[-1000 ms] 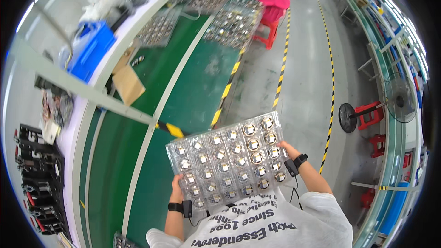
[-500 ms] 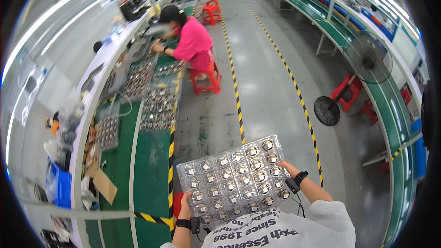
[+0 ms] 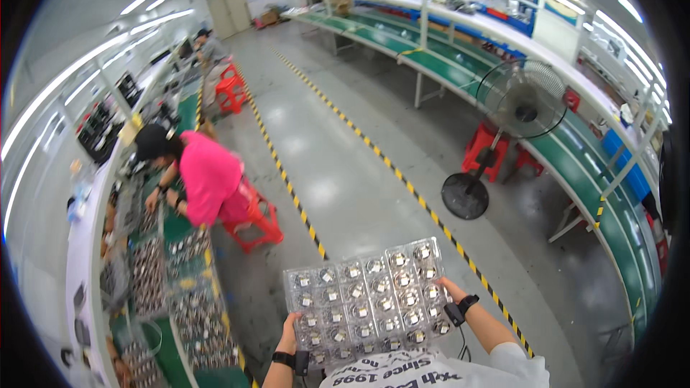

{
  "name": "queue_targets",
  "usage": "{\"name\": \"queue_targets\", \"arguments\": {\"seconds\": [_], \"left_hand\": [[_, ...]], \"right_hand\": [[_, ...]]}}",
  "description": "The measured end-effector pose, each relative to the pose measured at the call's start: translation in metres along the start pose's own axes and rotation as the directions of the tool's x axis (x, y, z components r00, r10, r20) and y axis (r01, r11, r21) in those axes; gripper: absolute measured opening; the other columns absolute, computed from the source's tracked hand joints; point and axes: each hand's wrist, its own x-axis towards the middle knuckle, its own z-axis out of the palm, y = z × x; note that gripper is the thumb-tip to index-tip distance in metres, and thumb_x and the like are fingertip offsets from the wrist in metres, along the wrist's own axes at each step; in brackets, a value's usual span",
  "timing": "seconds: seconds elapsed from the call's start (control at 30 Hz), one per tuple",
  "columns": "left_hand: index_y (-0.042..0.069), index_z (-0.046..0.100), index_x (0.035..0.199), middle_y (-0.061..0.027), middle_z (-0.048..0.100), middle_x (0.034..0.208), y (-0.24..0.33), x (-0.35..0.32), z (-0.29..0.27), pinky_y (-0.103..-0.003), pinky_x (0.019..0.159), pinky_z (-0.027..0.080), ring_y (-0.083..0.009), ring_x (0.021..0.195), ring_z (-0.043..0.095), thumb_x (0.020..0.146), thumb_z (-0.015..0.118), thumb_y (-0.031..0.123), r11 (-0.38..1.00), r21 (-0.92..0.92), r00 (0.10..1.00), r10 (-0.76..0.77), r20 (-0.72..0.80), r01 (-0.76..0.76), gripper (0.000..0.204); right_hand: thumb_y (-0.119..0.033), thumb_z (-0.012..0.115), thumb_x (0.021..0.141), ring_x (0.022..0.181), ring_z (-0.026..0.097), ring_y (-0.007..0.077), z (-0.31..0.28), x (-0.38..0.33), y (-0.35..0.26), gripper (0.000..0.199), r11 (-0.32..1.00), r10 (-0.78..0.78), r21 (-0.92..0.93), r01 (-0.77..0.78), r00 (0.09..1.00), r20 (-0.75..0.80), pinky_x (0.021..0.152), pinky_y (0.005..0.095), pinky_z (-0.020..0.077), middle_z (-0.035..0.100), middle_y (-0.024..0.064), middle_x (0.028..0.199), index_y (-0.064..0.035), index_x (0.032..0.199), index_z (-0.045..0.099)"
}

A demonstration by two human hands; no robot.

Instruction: Testing and inspecting electronic components across various assembly and quality control stations on a factory floor.

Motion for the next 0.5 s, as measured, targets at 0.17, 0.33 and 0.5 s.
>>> {"name": "queue_targets", "arguments": {"seconds": [0.17, 0.33, 0.5], "left_hand": [[0.003, 0.055, 0.106, -0.0109, 0.063, 0.093, 0.094, 0.116, 0.034, -0.038, 0.074, 0.05, -0.0257, 0.082, 0.061, 0.077, 0.049, 0.036, 0.987, 0.152, 0.993, -0.068, 0.099, 0.052, 0.044], [0.003, 0.055, 0.107, -0.0118, 0.062, 0.094, 0.185, 0.226, 0.093, -0.039, 0.074, 0.05, -0.0265, 0.081, 0.061, 0.077, 0.048, 0.035, 0.968, 0.248, 0.978, -0.094, 0.187, 0.046, 0.045], [0.003, 0.054, 0.11, -0.0123, 0.062, 0.096, 0.292, 0.317, 0.146, -0.039, 0.075, 0.05, -0.0268, 0.082, 0.061, 0.076, 0.048, 0.035, 0.979, 0.203, 0.975, -0.072, 0.212, 0.029, 0.047]], "right_hand": [[-0.031, 0.055, 0.079, 0.085, 0.063, 0.0192, 0.028, 0.03, -0.055, 0.043, 0.988, -0.107, 0.099, 0.119, 0.987, -0.118, 0.077, 0.0335, 0.0503, 0.063, 0.0087, 0.101, -0.0034, 0.112, 0.054], [-0.03, 0.055, 0.079, 0.086, 0.062, 0.0185, 0.051, 0.102, -0.127, 0.042, 0.95, -0.097, 0.285, 0.13, 0.987, -0.128, 0.078, 0.0337, 0.0497, 0.063, 0.009, 0.102, -0.0043, 0.113, 0.054], [-0.03, 0.055, 0.08, 0.088, 0.061, 0.0186, 0.075, 0.22, -0.229, 0.042, 0.962, -0.194, 0.143, 0.234, 0.95, -0.245, 0.079, 0.0338, 0.0492, 0.061, 0.009, 0.104, -0.0051, 0.113, 0.054]]}}
